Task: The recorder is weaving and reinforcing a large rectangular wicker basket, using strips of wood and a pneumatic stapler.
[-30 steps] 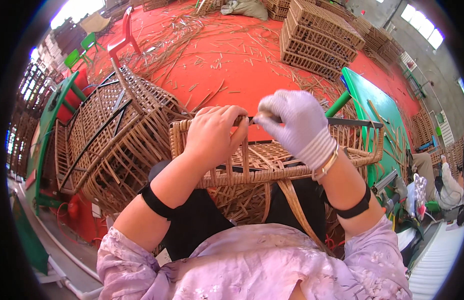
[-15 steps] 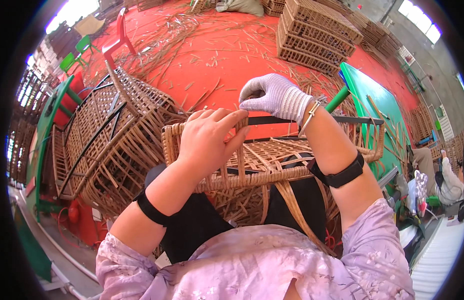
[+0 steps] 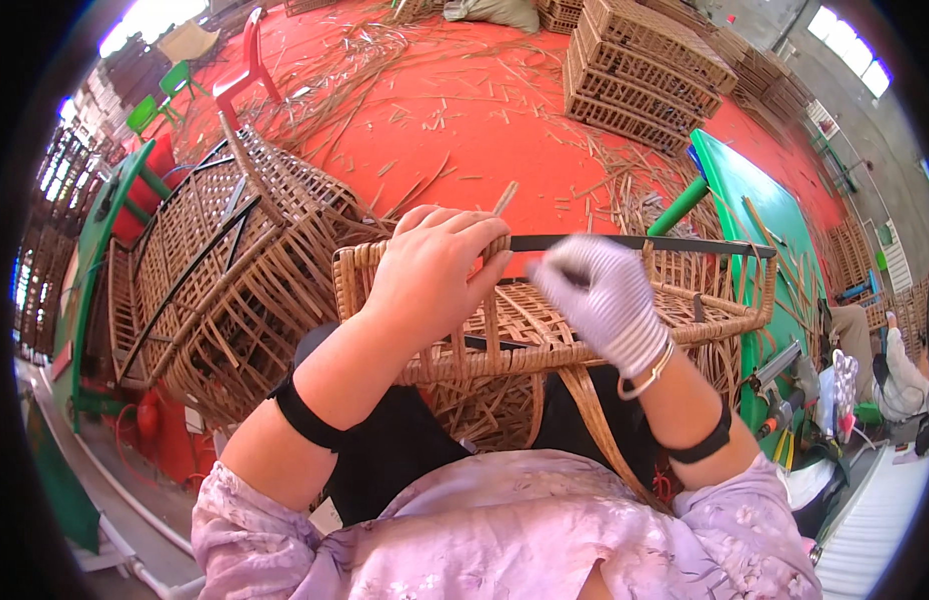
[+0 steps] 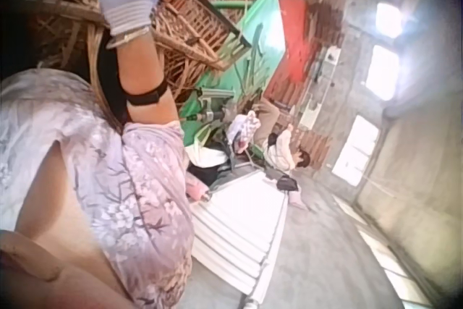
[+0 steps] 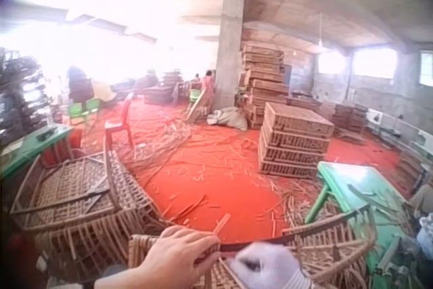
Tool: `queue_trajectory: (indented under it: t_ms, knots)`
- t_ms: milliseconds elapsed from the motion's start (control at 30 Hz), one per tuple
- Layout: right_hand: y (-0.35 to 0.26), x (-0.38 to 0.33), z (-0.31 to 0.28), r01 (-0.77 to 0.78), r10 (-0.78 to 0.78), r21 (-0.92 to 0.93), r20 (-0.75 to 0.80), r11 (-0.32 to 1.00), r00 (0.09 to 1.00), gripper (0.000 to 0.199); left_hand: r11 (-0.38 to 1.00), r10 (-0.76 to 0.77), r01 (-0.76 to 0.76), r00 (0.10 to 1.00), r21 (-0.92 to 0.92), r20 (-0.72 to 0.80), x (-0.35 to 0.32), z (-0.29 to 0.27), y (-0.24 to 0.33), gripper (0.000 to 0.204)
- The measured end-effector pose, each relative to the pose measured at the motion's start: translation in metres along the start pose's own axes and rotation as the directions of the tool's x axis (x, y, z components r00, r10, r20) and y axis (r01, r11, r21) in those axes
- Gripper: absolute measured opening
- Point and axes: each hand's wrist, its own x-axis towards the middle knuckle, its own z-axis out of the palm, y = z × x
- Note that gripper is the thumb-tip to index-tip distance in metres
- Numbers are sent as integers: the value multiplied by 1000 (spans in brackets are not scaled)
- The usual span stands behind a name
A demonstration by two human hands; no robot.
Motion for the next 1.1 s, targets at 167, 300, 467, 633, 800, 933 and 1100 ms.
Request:
queue_trajectory:
  t_ms: [167, 300, 467, 633, 800, 933, 1100]
  knots:
    - [32, -7, 36, -161, 142, 231, 97, 960, 985, 48, 1000, 0, 0, 1000, -19, 6, 3, 4, 1, 22]
    - [35, 20, 44, -195, 155, 841, 134, 504, 979, 72, 999, -32, 34, 999, -39, 34, 2, 6, -2, 23]
    - [33, 22, 38, -392, 32, 800, 425, 454, 905, 44, 998, -30, 31, 999, -46, 36, 4, 2, 2, 23]
    - [3, 0, 26, -124, 103, 266, 93, 956, 990, 34, 998, -44, 46, 998, -41, 47, 0, 3, -3, 22]
    - [-17, 4, -2, 260, -266, -82, -71, 962, 961, 24, 998, -35, 41, 995, -53, 95, -1, 0, -1, 23]
    - [-18, 27, -22, 289, -319, -354, -28, 889, 947, 29, 999, -8, 11, 997, -44, 73, -1, 4, -4, 23]
    - [-15, 53, -32, 237, -257, -401, 4, 885, 966, 34, 999, -43, 42, 996, 6, 81, 1, 1, -1, 26]
